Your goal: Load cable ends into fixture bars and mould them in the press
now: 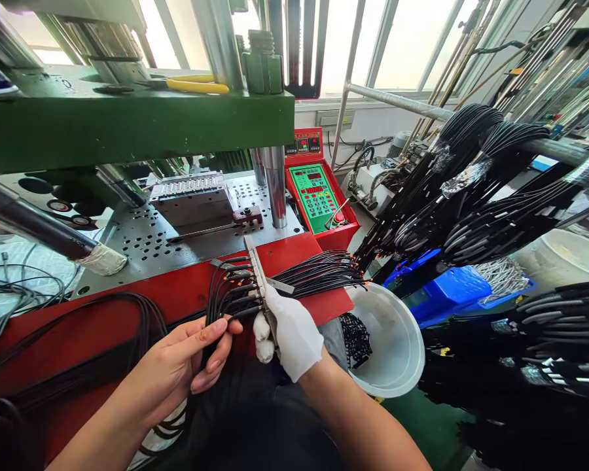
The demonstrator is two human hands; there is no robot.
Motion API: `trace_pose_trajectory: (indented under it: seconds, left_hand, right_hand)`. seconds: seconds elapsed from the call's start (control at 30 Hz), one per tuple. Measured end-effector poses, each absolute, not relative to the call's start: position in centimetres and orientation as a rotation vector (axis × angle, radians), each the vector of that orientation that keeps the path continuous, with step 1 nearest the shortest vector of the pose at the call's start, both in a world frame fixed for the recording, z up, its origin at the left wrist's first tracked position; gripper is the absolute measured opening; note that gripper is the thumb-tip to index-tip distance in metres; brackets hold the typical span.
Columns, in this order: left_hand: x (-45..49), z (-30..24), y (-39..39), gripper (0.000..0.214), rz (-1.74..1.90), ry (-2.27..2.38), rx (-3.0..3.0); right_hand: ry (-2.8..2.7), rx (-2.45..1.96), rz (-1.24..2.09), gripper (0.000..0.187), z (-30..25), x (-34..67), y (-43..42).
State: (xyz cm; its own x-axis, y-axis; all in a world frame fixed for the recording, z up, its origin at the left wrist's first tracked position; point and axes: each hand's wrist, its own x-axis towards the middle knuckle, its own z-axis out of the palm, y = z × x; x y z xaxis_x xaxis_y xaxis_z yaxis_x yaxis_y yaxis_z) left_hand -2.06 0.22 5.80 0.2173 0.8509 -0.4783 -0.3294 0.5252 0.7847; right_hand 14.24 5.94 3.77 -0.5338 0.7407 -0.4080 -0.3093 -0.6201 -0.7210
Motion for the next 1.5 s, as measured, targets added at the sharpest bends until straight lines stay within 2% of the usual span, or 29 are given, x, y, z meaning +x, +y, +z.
trace_pose_trajectory:
  seconds: [0.27,0.83,1.17,1.5]
  left_hand:
    - [-2.3,6.3,0.3,0.023,0.903,1.026,0.538]
    - [-2.3,6.3,0.4,0.024,0.885,1.057,0.561]
    - [-2.2,6.0,-0.2,0.028,0.864,1.086,0.752]
    - [-2.1,6.8,0.0,0.028,0.858,1.088,0.699]
  right_hand:
    - [-0.847,-0.977,2.201,0.064,4.3,14.3,5.8]
    - [-0.961,-0.976,2.167,0.068,4.5,14.7,5.7]
    - [-1.217,-0.867,1.910,0.053,6.2,15.6,5.0]
    - [-1.043,-0.964,2.119,0.068,4.6,15.1,5.0]
